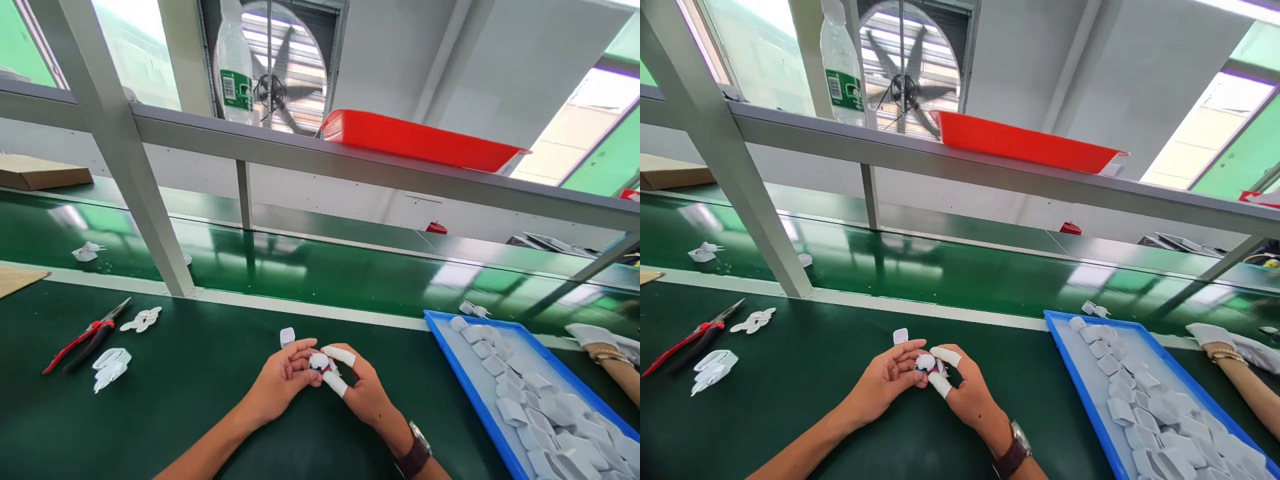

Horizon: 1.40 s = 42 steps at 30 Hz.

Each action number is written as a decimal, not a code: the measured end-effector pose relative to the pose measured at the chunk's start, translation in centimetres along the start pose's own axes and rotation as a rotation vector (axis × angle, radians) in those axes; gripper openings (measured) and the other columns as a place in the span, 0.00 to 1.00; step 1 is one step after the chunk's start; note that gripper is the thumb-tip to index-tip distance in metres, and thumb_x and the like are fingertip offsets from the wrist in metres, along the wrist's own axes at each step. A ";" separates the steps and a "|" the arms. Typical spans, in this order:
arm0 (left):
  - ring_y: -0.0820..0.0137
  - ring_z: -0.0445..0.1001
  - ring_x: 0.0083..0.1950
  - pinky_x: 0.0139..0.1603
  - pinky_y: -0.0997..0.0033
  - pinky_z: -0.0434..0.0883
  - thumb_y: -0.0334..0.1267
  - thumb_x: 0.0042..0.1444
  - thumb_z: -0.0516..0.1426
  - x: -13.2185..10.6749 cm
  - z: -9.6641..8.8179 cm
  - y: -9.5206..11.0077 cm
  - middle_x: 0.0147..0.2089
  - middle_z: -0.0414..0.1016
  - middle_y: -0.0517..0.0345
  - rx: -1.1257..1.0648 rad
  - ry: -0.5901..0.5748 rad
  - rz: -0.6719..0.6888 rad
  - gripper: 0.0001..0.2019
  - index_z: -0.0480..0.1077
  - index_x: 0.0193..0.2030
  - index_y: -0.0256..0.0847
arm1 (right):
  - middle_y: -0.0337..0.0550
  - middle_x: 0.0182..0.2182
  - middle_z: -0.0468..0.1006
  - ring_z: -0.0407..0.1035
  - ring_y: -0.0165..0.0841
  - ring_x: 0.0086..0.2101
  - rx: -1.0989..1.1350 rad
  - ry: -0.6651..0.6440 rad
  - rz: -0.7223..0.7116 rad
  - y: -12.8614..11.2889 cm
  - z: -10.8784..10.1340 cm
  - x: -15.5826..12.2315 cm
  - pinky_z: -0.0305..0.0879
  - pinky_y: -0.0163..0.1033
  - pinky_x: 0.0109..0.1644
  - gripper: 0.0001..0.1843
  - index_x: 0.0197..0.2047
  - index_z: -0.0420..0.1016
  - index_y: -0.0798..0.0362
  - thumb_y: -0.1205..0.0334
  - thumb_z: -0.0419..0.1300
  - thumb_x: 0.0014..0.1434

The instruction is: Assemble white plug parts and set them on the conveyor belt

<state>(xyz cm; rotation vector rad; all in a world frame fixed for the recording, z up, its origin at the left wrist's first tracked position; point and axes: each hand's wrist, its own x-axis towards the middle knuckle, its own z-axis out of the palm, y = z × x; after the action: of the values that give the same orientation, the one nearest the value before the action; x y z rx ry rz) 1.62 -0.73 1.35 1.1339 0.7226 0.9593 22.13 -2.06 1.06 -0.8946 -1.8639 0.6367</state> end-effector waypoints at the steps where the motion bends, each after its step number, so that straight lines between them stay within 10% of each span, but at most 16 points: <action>1: 0.62 0.81 0.43 0.48 0.54 0.79 0.49 0.49 0.70 0.0 0.0 -0.1 0.50 0.78 0.48 0.023 0.008 -0.018 0.33 0.68 0.60 0.40 | 0.45 0.50 0.80 0.77 0.37 0.47 -0.001 -0.009 -0.002 0.2 0.0 -0.2 0.76 0.42 0.53 0.20 0.59 0.73 0.45 0.66 0.62 0.64; 6: 0.68 0.76 0.37 0.39 0.62 0.78 0.47 0.52 0.68 -0.3 -0.4 0.1 0.51 0.79 0.49 0.263 0.046 0.011 0.31 0.68 0.61 0.42 | 0.44 0.52 0.81 0.78 0.38 0.49 -0.051 0.016 0.038 0.5 0.4 -0.7 0.77 0.43 0.54 0.22 0.60 0.72 0.43 0.67 0.60 0.65; 15: 0.53 0.67 0.66 0.67 0.43 0.66 0.39 0.56 0.64 1.5 -5.4 0.0 0.64 0.70 0.49 1.023 0.383 0.334 0.29 0.66 0.64 0.47 | 0.44 0.45 0.84 0.80 0.39 0.45 -0.100 0.254 0.124 0.6 0.6 -1.0 0.79 0.46 0.52 0.19 0.58 0.71 0.47 0.63 0.61 0.64; 26: 0.63 0.79 0.55 0.59 0.57 0.77 0.37 0.65 0.55 0.4 -2.5 -0.2 0.56 0.78 0.55 0.967 0.224 0.429 0.16 0.67 0.59 0.48 | 0.49 0.49 0.79 0.76 0.39 0.48 -0.252 0.200 -0.320 -1.7 0.3 -0.4 0.79 0.48 0.50 0.28 0.64 0.67 0.42 0.76 0.54 0.65; 42: 0.63 0.78 0.57 0.60 0.59 0.77 0.29 0.67 0.57 0.0 -1.8 0.3 0.56 0.79 0.55 1.033 0.064 0.862 0.20 0.67 0.63 0.49 | 0.51 0.51 0.79 0.75 0.44 0.48 -0.471 0.122 -0.391 -1.0 0.2 -1.3 0.77 0.54 0.52 0.37 0.72 0.59 0.47 0.78 0.58 0.62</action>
<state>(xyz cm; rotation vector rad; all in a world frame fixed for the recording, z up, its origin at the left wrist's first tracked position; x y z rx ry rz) 0.01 0.04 1.14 2.4543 0.8061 1.3697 22.04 -3.68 1.04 -0.8019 -2.0348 -0.1025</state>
